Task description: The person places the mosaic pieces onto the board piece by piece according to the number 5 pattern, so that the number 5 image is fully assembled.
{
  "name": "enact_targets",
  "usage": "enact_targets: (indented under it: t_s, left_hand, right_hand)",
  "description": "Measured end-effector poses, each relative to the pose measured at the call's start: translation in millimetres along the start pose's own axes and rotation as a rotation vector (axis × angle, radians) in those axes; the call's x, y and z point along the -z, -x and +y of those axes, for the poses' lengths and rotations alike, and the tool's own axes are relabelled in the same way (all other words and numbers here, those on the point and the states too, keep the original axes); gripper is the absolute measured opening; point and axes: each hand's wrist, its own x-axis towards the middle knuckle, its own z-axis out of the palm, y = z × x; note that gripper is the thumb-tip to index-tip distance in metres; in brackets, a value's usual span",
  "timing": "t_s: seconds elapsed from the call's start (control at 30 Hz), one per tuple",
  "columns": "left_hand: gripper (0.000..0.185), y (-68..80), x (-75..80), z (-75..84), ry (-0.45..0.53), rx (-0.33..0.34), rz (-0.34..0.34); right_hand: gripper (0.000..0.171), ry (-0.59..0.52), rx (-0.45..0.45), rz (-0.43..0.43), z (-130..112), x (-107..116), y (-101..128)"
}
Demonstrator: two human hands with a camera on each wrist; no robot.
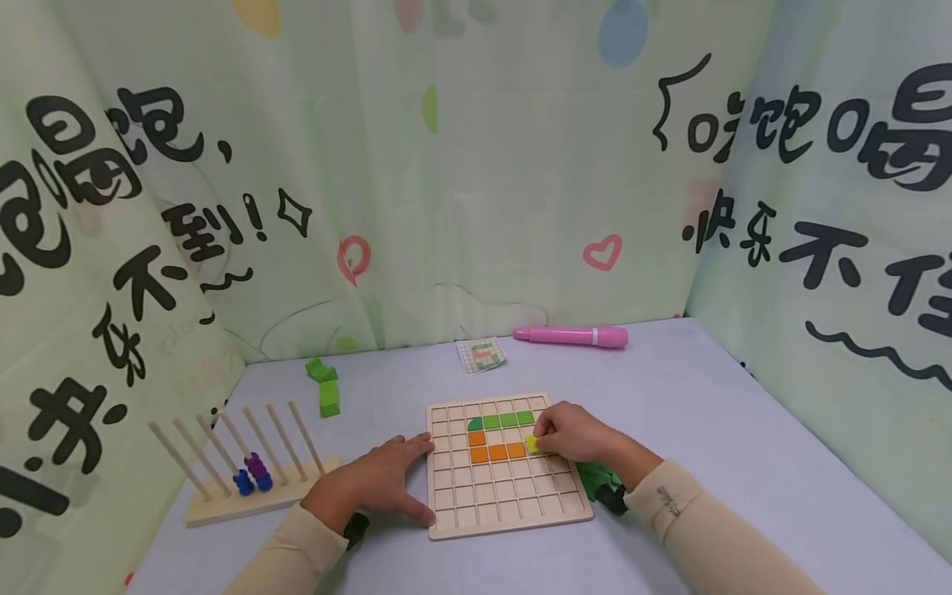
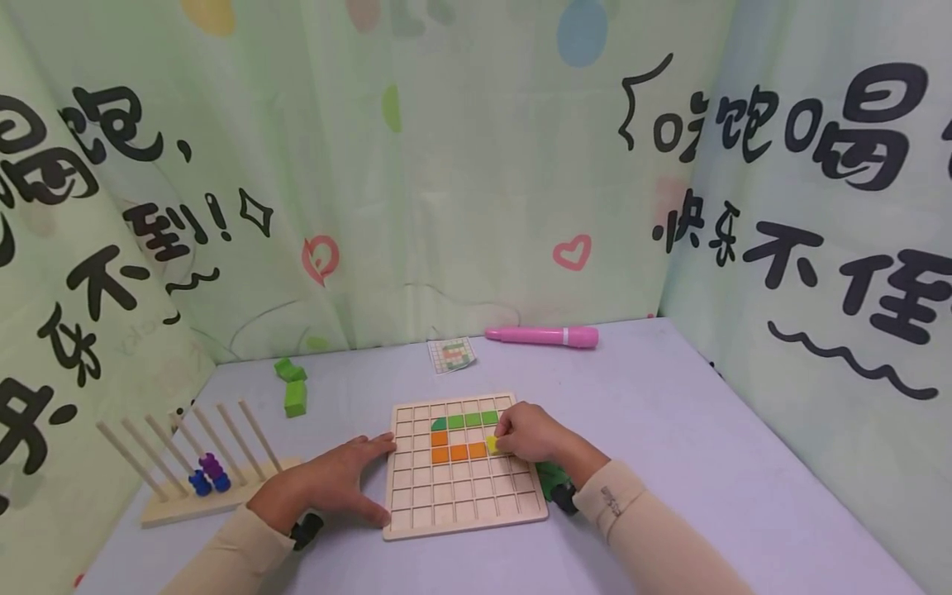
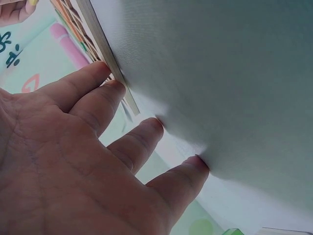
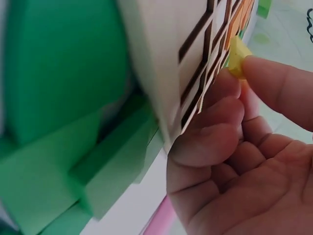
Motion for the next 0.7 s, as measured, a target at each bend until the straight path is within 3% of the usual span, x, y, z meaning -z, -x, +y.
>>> enact_targets:
  t_s: [0.7]
  left_hand:
    - [0.105,0.3,-0.6,0.1,-0.003,0.008,0.0]
  right_hand:
    - [0.013,0.287,-0.051,0.062,-17.0,-9.6,-2.5]
